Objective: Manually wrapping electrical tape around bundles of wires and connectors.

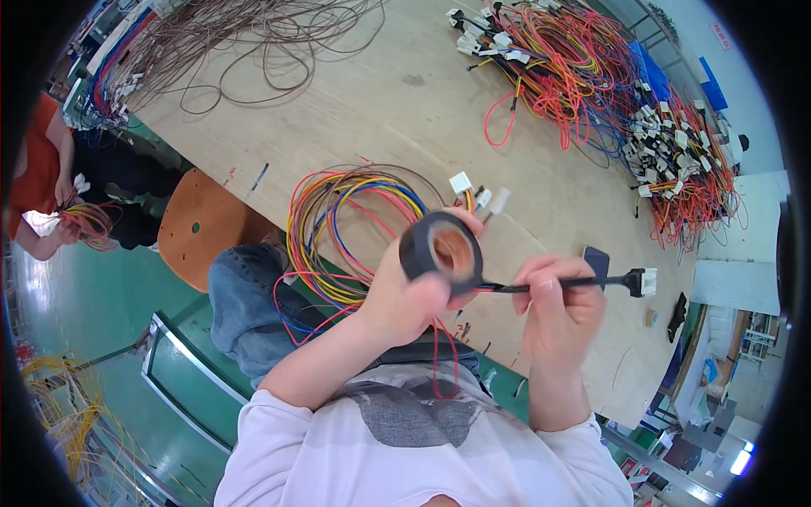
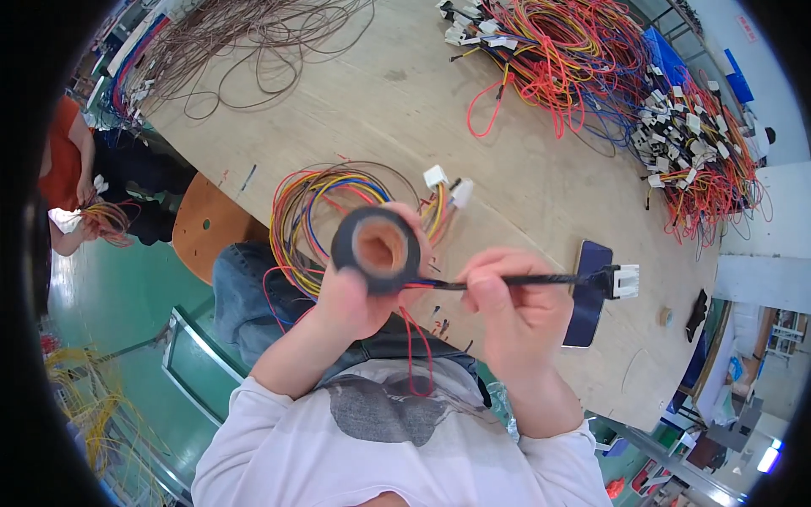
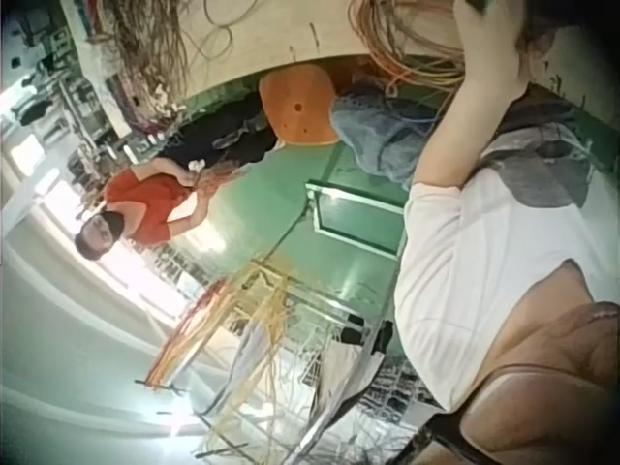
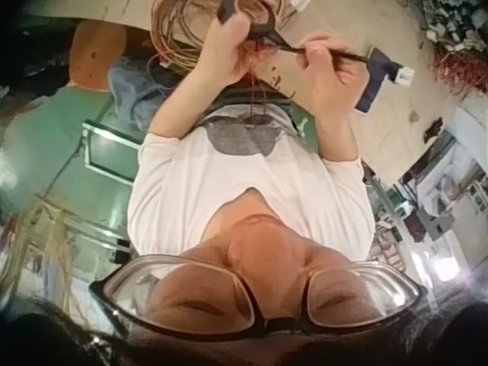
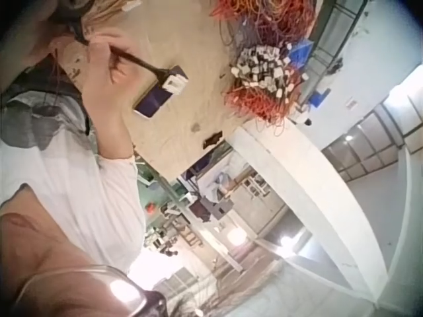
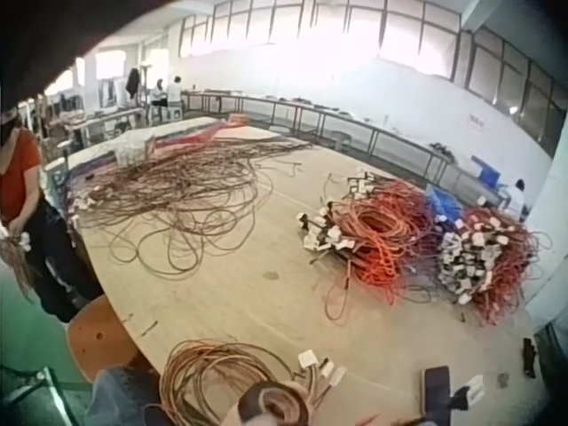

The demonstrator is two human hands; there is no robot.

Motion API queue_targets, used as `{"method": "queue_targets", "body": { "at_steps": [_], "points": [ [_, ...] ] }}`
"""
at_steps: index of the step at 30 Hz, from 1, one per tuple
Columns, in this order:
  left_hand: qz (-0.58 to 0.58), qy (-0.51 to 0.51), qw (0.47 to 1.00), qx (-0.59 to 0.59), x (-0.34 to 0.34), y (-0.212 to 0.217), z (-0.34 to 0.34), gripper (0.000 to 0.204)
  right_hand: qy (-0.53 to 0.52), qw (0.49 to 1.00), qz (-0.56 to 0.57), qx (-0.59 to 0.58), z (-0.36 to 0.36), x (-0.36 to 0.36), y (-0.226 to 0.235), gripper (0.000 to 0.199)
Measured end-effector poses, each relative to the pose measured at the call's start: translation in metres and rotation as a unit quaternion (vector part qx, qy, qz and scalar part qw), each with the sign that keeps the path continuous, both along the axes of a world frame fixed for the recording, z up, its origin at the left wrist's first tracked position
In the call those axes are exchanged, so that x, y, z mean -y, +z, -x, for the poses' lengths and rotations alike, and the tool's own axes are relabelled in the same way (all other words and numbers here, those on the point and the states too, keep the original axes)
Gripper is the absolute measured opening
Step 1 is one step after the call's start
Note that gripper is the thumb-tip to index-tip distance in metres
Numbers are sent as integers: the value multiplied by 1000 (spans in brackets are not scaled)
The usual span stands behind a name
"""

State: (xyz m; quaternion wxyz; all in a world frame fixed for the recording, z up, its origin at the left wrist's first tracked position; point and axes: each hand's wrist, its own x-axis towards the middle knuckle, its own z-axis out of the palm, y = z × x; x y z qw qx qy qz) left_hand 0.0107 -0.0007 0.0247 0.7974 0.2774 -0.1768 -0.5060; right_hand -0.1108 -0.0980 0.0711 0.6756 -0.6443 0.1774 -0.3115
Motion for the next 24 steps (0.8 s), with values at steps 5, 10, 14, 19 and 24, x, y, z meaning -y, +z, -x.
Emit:
{"method": "queue_targets", "body": {
  "at_steps": [5,10,14,19,24],
  "points": [
    [-1,26,988,154,-7,-2,11,29,-35,999,26,-33,-2,3,5,5],
    [-185,106,941,263,1,1,20,51,-9,998,66,-1,0,0,7,8],
    [-143,51,948,279,0,4,9,72,13,997,70,-14,0,-3,0,8],
    [-85,16,993,-75,-10,12,1,64,-13,1000,9,22,-5,-5,0,7],
    [74,11,978,196,-20,1,-12,66,-34,999,-28,25,0,2,11,9]
  ]
}}
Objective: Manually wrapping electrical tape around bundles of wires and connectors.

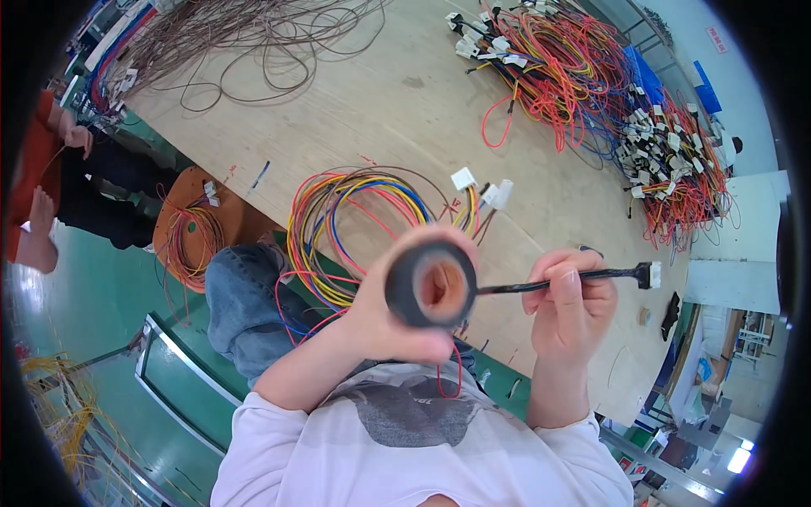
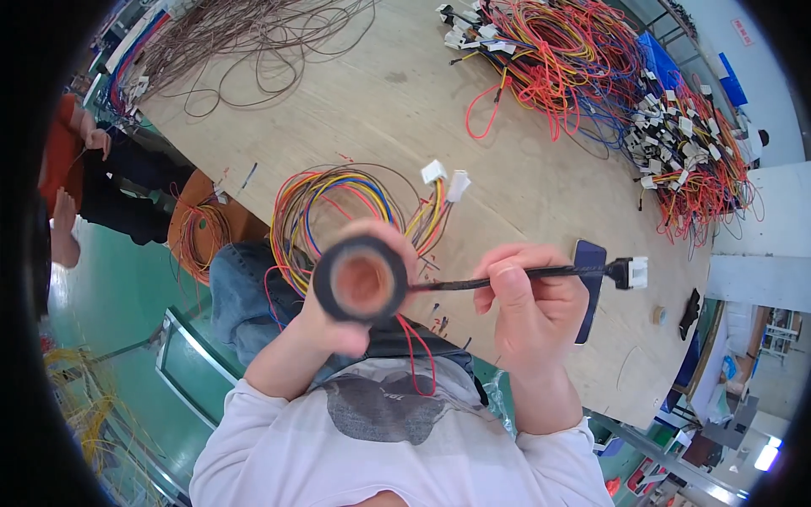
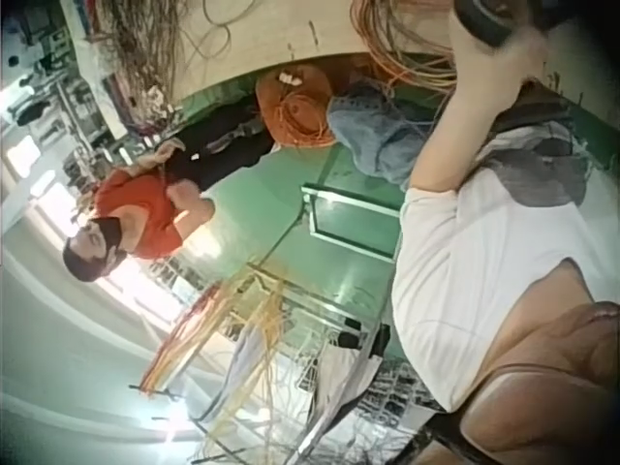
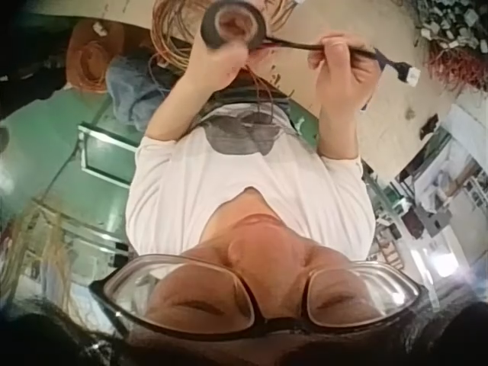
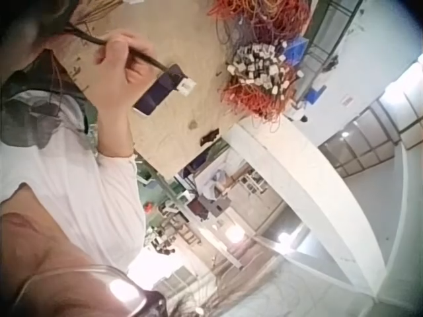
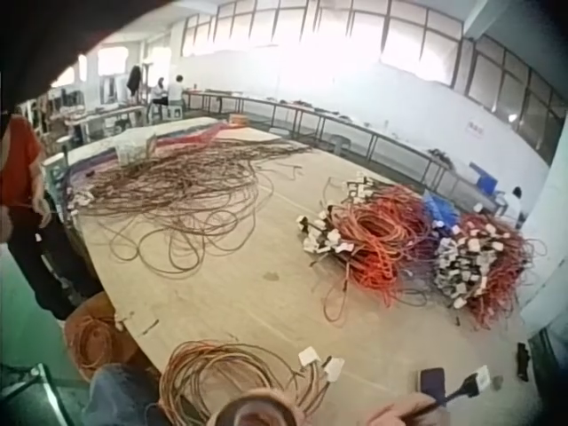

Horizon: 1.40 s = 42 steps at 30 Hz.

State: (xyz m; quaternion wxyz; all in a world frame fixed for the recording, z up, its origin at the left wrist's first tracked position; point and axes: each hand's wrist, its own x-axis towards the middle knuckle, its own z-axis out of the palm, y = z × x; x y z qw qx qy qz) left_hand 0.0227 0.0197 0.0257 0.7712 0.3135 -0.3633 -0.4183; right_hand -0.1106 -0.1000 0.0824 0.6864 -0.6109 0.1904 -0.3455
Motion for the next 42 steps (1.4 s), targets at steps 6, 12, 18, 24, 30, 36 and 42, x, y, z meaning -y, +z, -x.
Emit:
{"method": "queue_targets", "body": {
  "at_steps": [6,12,18,24,30,36,42],
  "points": [
    [-135,116,974,141,5,-11,29,50,36,997,75,-6,0,-8,6,10],
    [-206,63,975,50,16,3,20,83,26,998,54,-14,1,-10,-2,8],
    [-121,-48,934,-332,3,11,10,60,15,999,-46,24,-3,1,6,15],
    [89,61,951,290,-2,10,2,72,-21,997,-73,8,-3,10,12,14],
    [-203,198,948,143,16,1,27,71,3,1000,16,-8,-4,-10,14,14],
    [-129,0,975,-179,18,10,11,85,7,995,-88,49,-8,4,3,13],
    [-68,119,989,47,-2,13,17,68,-48,991,-118,37,-14,21,15,15]
  ]
}}
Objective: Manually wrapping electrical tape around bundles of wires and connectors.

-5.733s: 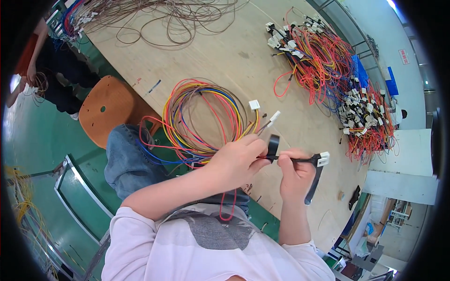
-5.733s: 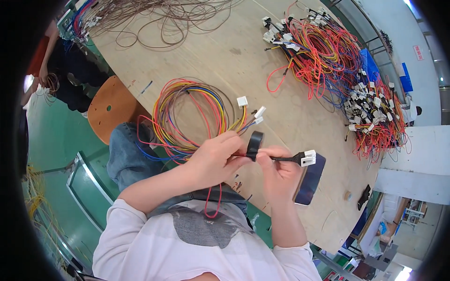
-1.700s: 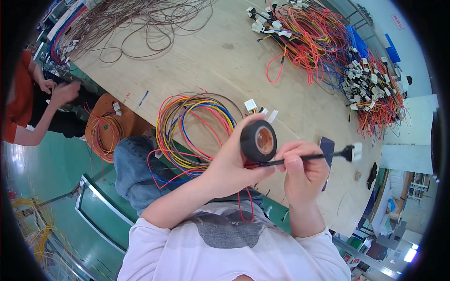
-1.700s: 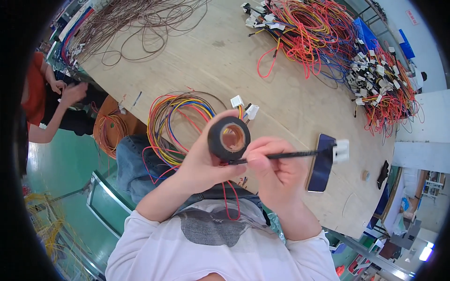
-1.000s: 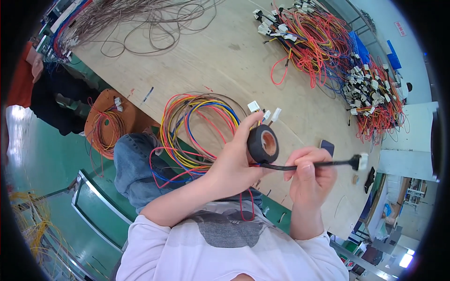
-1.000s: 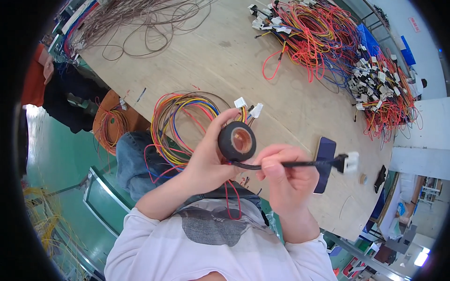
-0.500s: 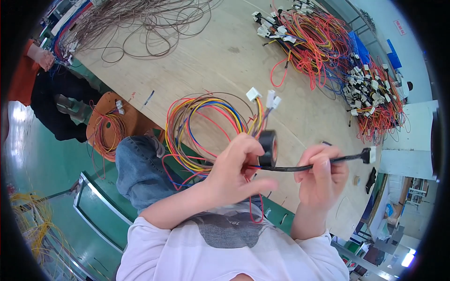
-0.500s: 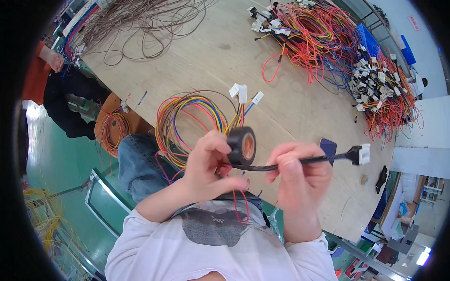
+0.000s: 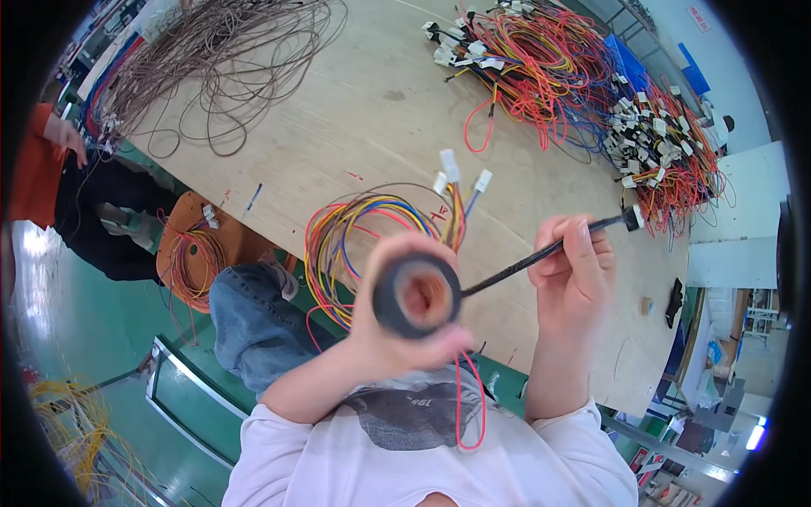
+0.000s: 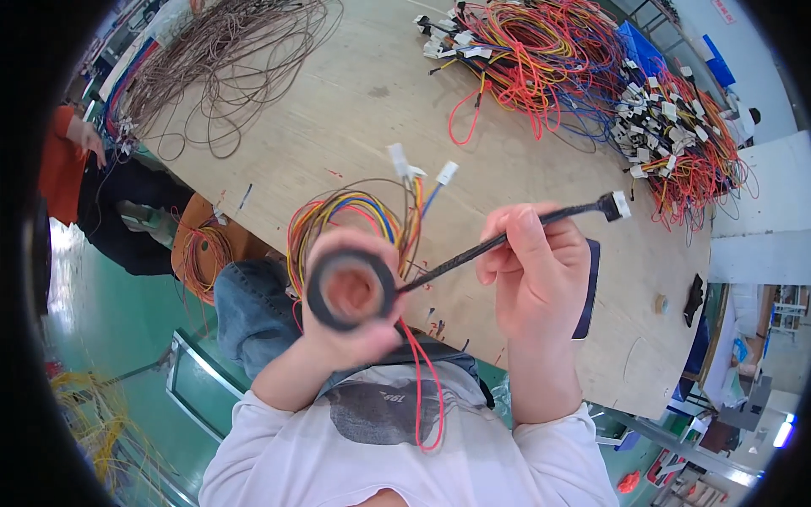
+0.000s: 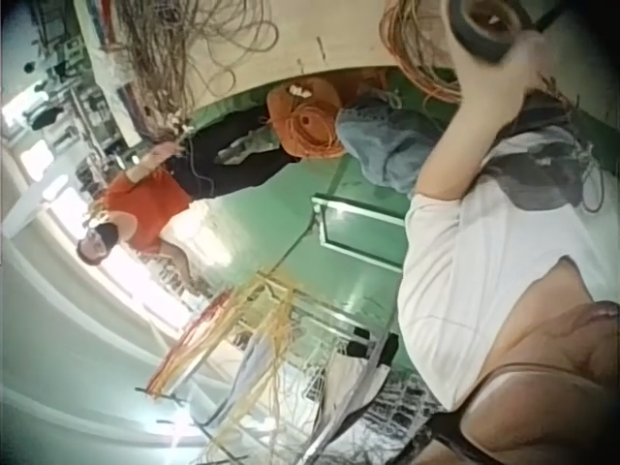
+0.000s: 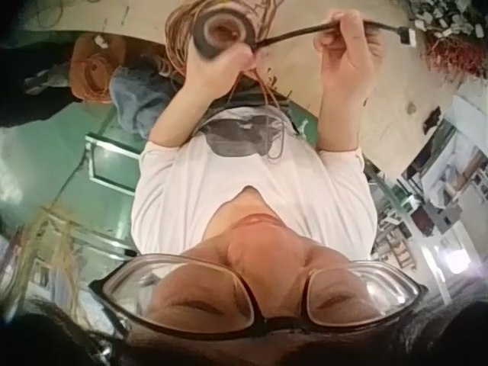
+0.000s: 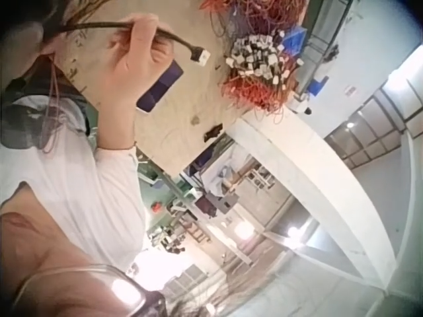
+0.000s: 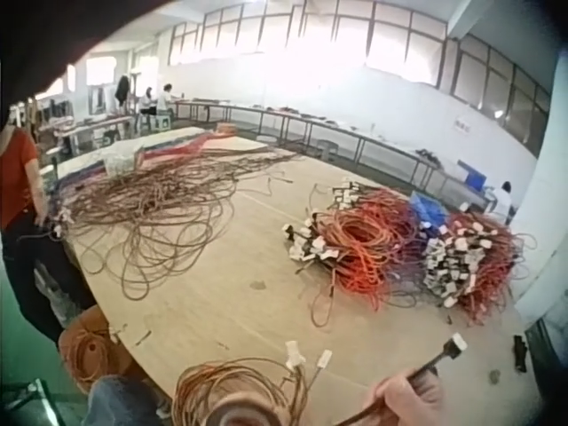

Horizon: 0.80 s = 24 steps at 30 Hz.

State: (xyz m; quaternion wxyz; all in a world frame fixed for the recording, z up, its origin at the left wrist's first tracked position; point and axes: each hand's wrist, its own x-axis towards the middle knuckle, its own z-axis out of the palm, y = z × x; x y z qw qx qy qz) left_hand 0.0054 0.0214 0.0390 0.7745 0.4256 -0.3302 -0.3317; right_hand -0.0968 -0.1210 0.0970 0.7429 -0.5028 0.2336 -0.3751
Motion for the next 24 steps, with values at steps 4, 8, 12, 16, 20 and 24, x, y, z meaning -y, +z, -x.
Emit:
{"method": "queue_targets", "body": {
  "at_steps": [4,8,12,16,20,24],
  "points": [
    [71,12,942,327,8,-5,-4,64,4,1000,25,0,5,0,3,14],
    [-135,48,989,33,18,-14,15,59,25,996,87,-15,6,-14,1,6],
    [-157,30,987,21,30,-11,-7,80,60,996,69,6,6,-15,-7,7],
    [0,-192,925,-327,21,-7,-16,68,45,998,-33,41,1,-2,-9,9],
    [34,-108,904,-411,11,-7,-8,55,-8,999,-28,27,-2,11,-10,12],
    [58,31,935,347,3,-18,-14,78,-24,999,32,-18,-1,18,-11,13]
  ]
}}
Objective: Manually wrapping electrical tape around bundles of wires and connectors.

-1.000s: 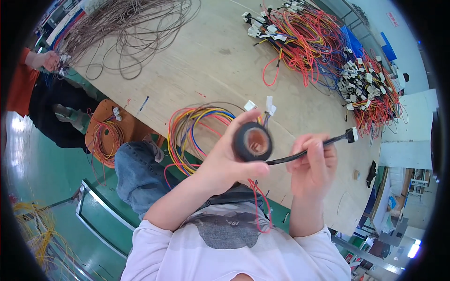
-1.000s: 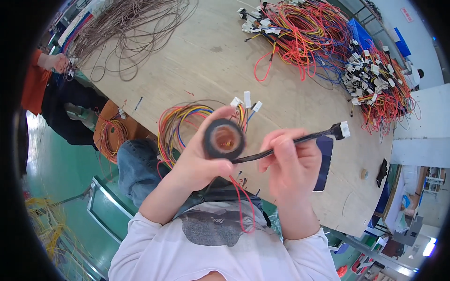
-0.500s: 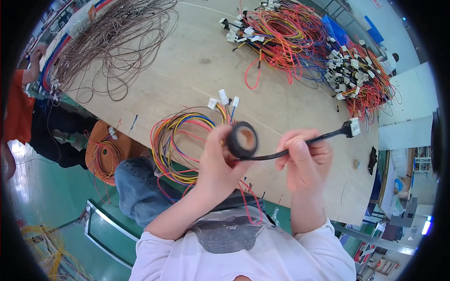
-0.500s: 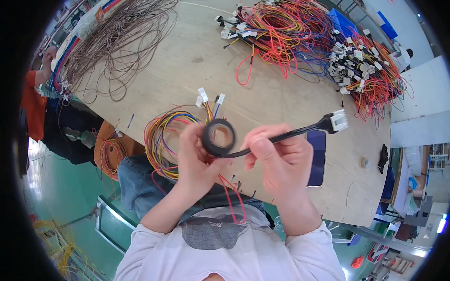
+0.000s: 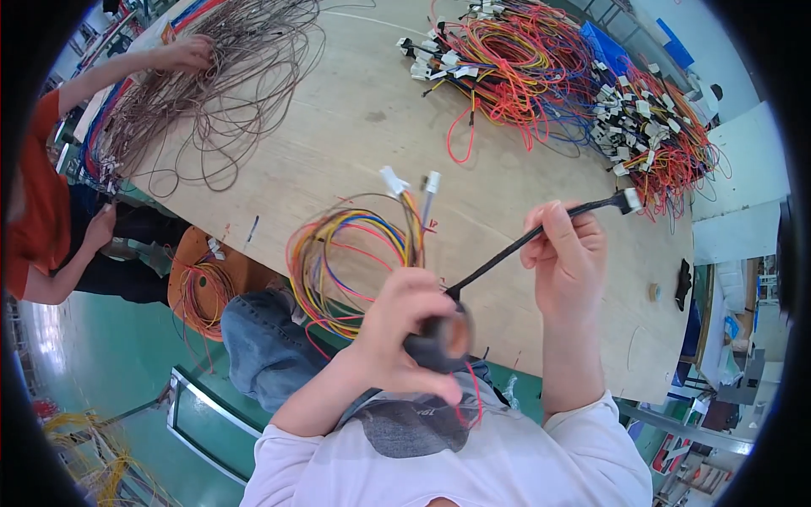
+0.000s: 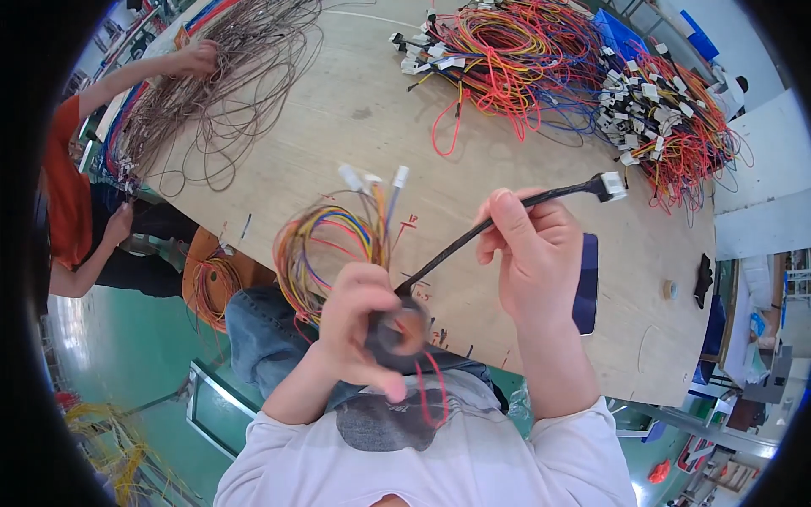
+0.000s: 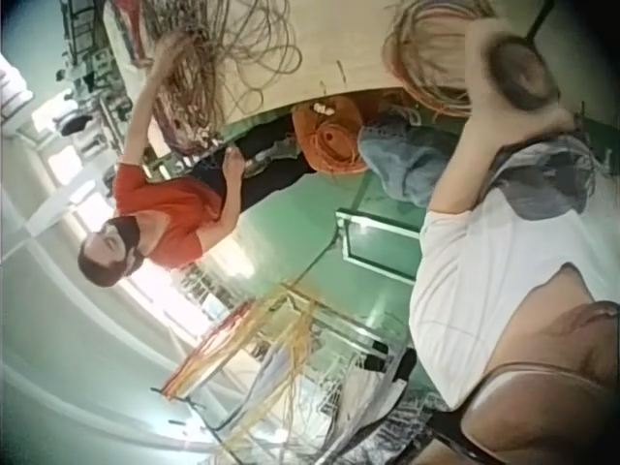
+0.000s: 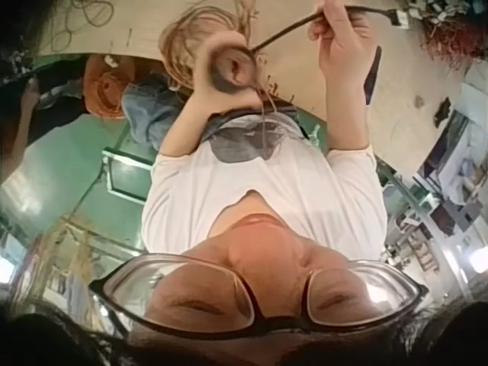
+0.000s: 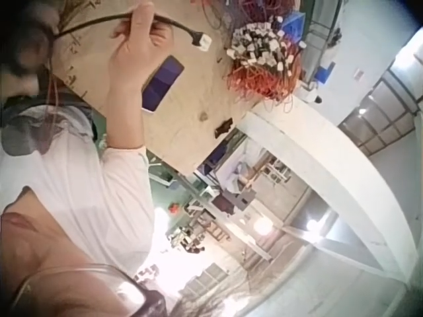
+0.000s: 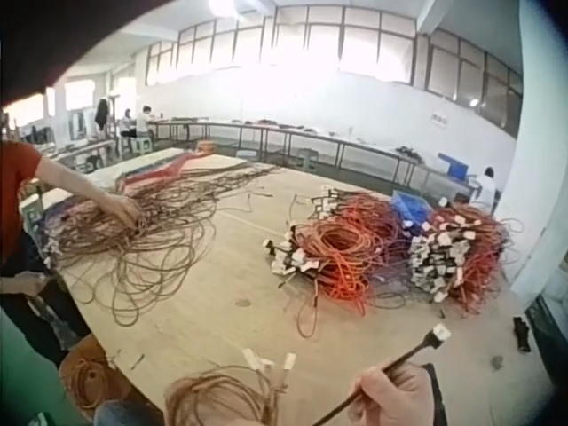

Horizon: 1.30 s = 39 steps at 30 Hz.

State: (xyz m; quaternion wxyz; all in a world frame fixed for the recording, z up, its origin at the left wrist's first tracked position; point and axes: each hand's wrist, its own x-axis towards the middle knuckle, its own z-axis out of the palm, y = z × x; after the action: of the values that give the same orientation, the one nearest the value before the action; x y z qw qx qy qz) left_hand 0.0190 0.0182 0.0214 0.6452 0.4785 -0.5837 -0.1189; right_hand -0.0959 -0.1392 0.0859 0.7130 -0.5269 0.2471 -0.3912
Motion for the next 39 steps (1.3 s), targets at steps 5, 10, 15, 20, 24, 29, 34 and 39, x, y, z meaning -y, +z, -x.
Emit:
{"method": "queue_targets", "body": {
  "at_steps": [5,10,15,20,24,29,34,39],
  "points": [
    [-173,130,954,-209,12,-6,17,57,42,994,101,-11,1,-20,13,10],
    [-251,155,929,-224,28,10,4,82,55,995,88,1,1,-29,9,8],
    [-79,-161,763,-621,16,1,-4,70,15,999,-19,24,-4,-9,3,10],
    [1,8,991,-130,3,-11,2,80,2,999,-48,-14,-8,11,1,15],
    [-58,-96,945,-309,2,-19,13,45,8,994,82,-77,-4,2,16,9],
    [-206,42,960,-186,15,7,20,10,-9,985,116,-125,0,-16,4,10],
    [-153,101,956,-231,22,5,23,9,149,862,350,-336,19,-49,-25,37],
    [-165,48,952,-254,6,9,22,11,232,834,383,-322,23,-41,-18,24]
  ]
}}
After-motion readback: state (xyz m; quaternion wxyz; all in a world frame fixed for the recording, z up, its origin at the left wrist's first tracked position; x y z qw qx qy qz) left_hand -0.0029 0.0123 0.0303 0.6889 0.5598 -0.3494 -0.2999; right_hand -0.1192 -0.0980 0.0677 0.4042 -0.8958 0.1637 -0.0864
